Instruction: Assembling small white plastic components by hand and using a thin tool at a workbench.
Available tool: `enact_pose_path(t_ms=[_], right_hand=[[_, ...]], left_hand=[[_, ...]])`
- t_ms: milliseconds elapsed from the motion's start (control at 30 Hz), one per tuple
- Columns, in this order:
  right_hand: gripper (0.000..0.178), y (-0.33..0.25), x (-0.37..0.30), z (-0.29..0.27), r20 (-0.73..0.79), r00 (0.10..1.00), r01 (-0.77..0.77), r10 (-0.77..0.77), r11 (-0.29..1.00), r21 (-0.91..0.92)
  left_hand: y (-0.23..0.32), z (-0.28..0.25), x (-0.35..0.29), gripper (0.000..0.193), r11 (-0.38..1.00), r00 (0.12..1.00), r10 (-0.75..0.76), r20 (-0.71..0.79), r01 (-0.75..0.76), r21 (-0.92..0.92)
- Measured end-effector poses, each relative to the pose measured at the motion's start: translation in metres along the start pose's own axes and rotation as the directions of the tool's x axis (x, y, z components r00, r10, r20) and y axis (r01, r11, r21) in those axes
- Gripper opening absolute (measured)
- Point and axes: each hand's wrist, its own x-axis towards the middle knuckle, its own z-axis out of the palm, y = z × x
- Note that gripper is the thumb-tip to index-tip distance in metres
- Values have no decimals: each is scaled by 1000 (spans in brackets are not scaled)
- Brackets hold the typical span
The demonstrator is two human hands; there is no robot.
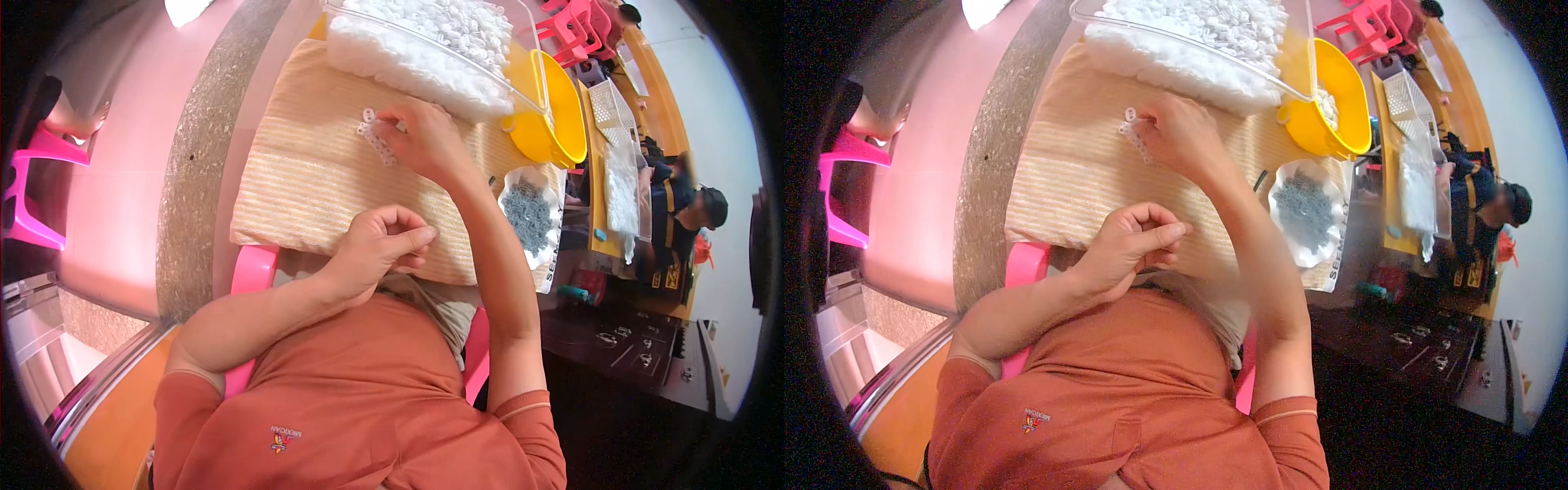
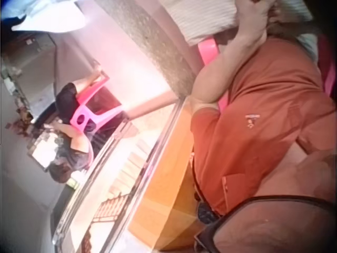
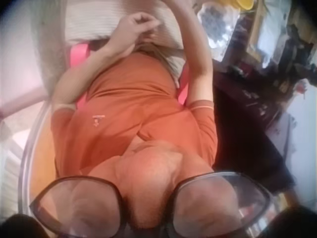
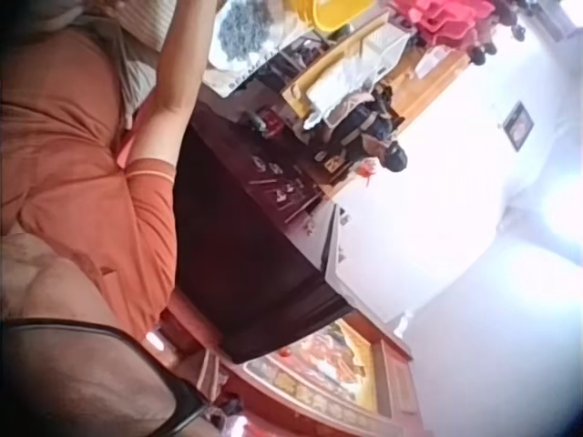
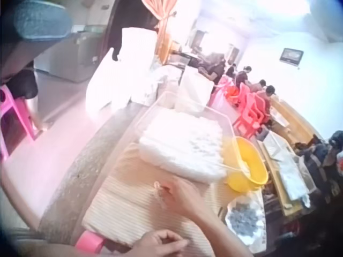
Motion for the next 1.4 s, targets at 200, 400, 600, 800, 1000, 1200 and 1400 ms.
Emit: enact_pose_path(t_ms=[200,400,600,800,1000,1200,1400], right_hand=[[22,-2,-14,-2,125,984,-110,127,985,-131],[19,12,-19,5,72,996,-57,58,998,-18],[18,21,-32,7,-48,996,-73,81,986,151],[15,32,-39,9,-77,987,-105,144,921,375],[15,40,-44,16,-171,982,-2,76,918,396],[17,38,-53,12,-234,972,64,8,953,297],[14,40,-56,13,-260,965,80,-17,969,235]], left_hand=[[1,0,-3,9,1000,1000,17,-7,-17,8],[-1,-1,0,8,999,999,26,-27,-25,21],[2,-1,-2,8,999,999,12,-34,-11,42],[2,0,0,7,999,999,11,-46,-9,44],[1,-1,1,6,999,999,17,-43,-16,29],[1,-1,1,6,1000,999,23,-34,-23,21],[1,-1,1,6,999,999,29,-45,-27,44]])
